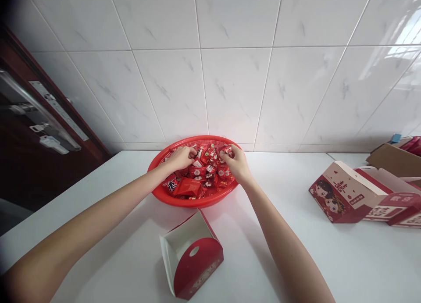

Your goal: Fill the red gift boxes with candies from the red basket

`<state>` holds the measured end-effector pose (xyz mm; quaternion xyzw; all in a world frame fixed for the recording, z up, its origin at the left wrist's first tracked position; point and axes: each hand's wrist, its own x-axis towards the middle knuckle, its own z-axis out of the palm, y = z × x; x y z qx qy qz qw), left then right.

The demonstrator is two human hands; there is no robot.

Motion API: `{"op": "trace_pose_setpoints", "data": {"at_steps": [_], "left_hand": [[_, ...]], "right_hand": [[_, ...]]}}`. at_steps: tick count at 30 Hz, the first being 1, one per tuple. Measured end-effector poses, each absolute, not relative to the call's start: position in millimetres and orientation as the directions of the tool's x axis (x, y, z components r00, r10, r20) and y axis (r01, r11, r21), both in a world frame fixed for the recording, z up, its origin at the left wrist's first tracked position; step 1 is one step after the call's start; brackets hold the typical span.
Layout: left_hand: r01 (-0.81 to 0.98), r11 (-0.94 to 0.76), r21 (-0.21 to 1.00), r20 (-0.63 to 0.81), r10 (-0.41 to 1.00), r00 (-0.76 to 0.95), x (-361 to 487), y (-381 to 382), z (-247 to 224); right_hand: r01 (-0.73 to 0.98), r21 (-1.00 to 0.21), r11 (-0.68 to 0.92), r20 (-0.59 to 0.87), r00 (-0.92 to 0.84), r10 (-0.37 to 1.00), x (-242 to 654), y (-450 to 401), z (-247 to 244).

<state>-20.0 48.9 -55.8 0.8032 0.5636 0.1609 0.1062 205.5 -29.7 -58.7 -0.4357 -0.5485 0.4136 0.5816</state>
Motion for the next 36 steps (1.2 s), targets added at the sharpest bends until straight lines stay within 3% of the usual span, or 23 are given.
{"op": "trace_pose_setpoints", "data": {"at_steps": [9, 22, 30, 36], "left_hand": [[0.882, -0.339, 0.327, 0.063, 0.939, 0.338, -16, 41, -49], [0.804, -0.302, 0.512, 0.111, 0.952, 0.287, -3, 34, -40], [0.791, -0.196, 0.579, 0.192, 0.976, 0.101, -5, 24, -31], [0.773, -0.218, 0.596, 0.194, 0.973, 0.126, -4, 23, -33]], "right_hand": [[0.01, -0.965, 0.262, 0.262, 0.06, 0.963, 205, -31, -58], [-0.017, -0.96, 0.279, 0.276, 0.085, 0.957, 203, -32, -57], [0.014, -0.956, 0.294, 0.294, 0.089, 0.951, 205, -32, -58], [0.03, -0.955, 0.294, 0.296, 0.104, 0.95, 205, -32, -58]]}}
